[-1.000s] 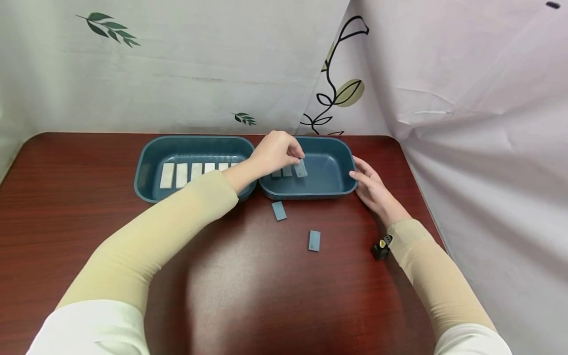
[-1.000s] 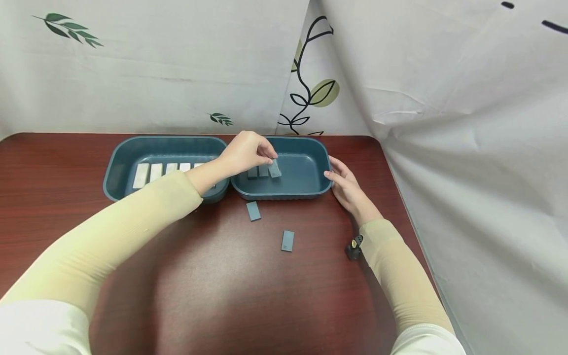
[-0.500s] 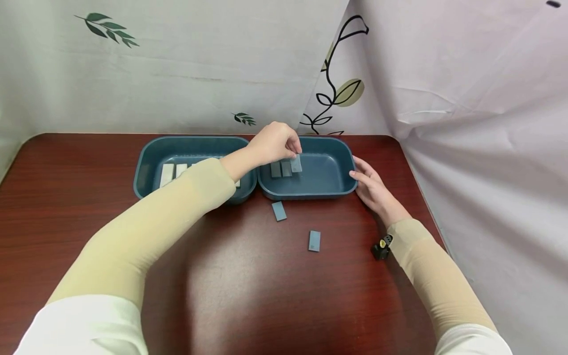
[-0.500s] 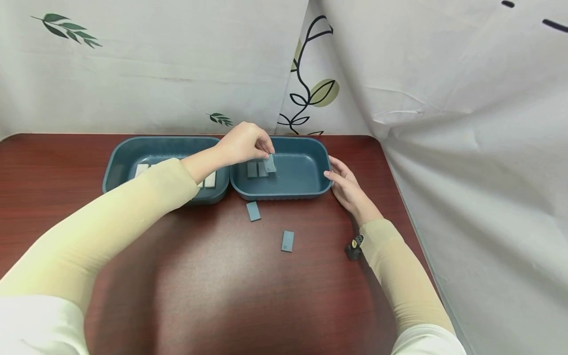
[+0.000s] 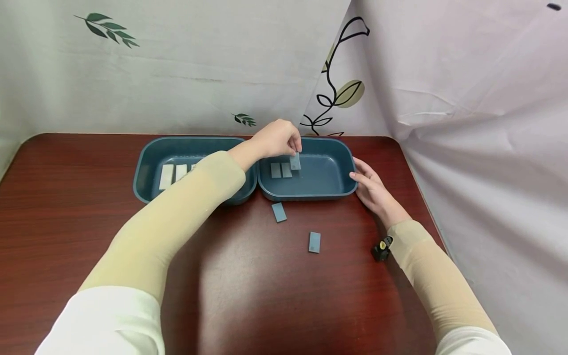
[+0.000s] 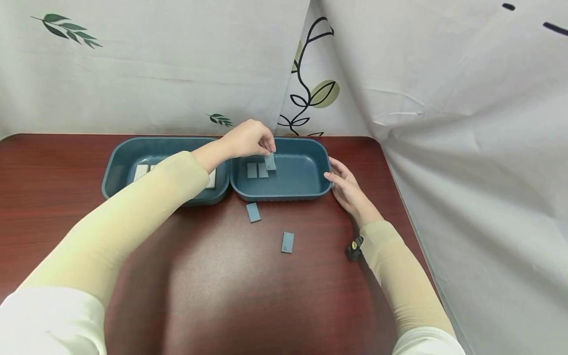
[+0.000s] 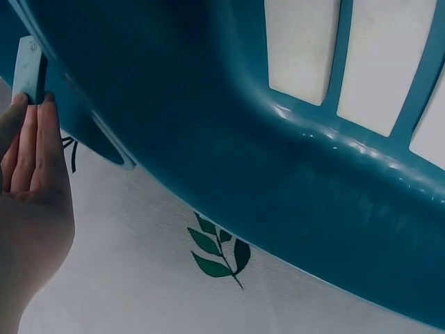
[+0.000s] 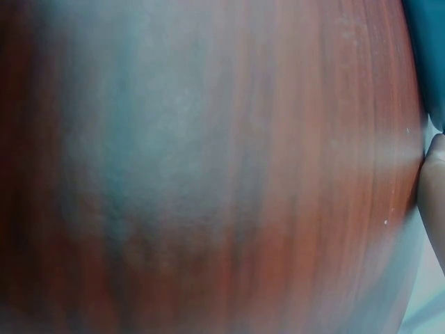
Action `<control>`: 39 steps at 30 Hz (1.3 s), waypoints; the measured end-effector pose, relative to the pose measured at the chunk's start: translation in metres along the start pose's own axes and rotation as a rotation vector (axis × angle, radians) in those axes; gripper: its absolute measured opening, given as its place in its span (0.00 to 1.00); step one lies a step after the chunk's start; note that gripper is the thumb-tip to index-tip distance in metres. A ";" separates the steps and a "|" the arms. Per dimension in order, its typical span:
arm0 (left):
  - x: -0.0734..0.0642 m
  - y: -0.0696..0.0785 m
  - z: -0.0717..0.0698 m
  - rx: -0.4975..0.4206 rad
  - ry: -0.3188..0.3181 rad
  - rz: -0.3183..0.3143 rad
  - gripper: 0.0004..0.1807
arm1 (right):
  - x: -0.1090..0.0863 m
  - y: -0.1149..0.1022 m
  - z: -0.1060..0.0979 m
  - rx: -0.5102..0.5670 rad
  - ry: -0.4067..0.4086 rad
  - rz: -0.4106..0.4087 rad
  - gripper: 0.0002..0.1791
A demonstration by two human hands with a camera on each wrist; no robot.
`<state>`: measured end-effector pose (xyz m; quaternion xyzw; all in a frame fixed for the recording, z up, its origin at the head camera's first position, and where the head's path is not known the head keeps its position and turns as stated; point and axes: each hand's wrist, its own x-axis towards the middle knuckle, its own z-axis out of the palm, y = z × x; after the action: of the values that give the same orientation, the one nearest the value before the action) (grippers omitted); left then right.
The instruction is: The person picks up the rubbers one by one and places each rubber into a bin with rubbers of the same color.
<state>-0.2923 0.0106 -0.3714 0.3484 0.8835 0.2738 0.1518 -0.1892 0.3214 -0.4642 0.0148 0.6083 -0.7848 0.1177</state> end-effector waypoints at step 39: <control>0.018 -0.013 0.030 0.021 -0.066 -0.043 0.07 | 0.002 0.002 -0.001 0.010 0.000 -0.023 0.24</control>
<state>-0.2982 0.0263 -0.4046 0.3399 0.8882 0.2494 0.1828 -0.1903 0.3215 -0.4668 0.0082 0.6046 -0.7891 0.1087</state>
